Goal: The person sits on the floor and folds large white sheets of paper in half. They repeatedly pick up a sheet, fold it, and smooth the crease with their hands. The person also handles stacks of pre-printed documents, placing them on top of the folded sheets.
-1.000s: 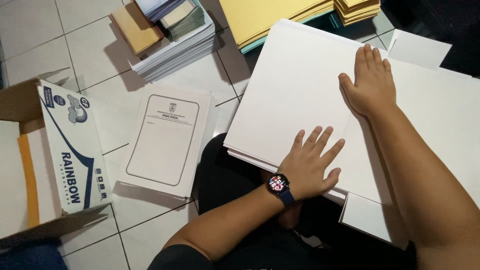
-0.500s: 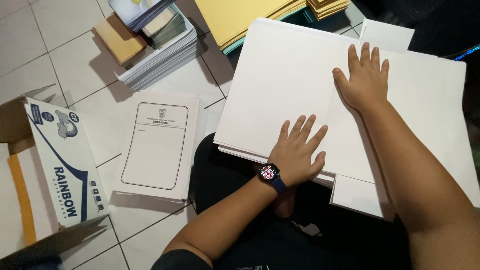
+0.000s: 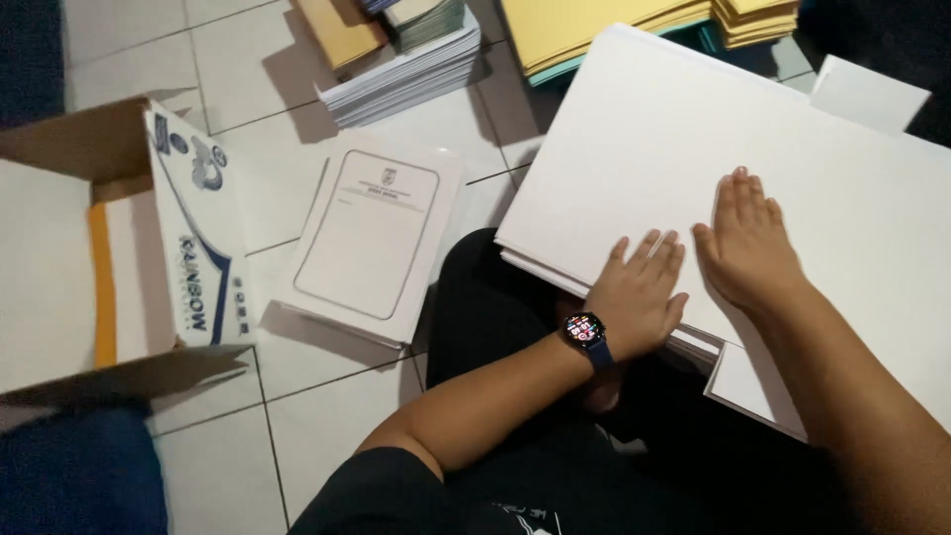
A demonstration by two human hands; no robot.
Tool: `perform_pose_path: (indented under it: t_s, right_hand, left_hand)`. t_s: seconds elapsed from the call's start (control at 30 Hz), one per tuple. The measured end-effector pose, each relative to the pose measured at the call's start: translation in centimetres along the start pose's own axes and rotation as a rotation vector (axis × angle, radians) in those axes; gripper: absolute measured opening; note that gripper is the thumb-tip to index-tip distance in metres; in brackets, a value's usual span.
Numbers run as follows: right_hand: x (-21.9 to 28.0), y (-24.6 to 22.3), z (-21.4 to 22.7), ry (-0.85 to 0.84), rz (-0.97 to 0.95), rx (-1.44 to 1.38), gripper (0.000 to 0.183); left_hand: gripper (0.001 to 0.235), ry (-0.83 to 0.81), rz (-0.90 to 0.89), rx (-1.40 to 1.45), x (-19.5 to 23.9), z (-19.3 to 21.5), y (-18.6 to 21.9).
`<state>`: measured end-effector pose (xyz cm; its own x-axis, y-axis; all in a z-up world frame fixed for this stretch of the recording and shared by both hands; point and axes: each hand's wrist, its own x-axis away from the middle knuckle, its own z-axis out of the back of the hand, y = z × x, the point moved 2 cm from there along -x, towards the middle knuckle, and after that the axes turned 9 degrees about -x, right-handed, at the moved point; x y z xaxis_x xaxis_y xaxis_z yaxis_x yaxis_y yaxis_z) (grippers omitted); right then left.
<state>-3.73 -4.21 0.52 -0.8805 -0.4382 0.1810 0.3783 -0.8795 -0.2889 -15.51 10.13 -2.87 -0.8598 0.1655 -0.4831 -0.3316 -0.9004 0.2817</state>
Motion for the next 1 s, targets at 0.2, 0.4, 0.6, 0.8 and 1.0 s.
perform_pose_path:
  t_s: [0.2, 0.4, 0.6, 0.8, 1.0]
  right_hand:
    - [0.9, -4.1, -2.6, -0.091, -0.079, 0.205, 0.102]
    - [3.5, -28.1, -6.3, 0.131, 0.582, -0.096, 0.068]
    - [2.9, -38.3, -19.8, -0.452, 0.688, 0.210, 0.081]
    - [3.1, -39.1, -23.7, -0.589, 0.718, 0.416, 0.077]
    - [1.8, -39.1, -23.0, -0.625, 0.693, 0.238, 0.065]
  left_hand:
    - [0.019, 0.214, 0.222, 0.221, 5.1, 4.1, -10.9]
    - [0.039, 0.124, 0.691, -0.333, 16.4, 9.1, -30.3]
    - [0.100, -0.413, 1.244, -0.393, 23.6, 15.2, -36.9]
    - [0.113, -0.497, 1.342, -0.390, 24.4, 14.9, -39.5]
    - [0.109, -0.547, 1.323, -0.468, 22.0, 15.1, -39.0]
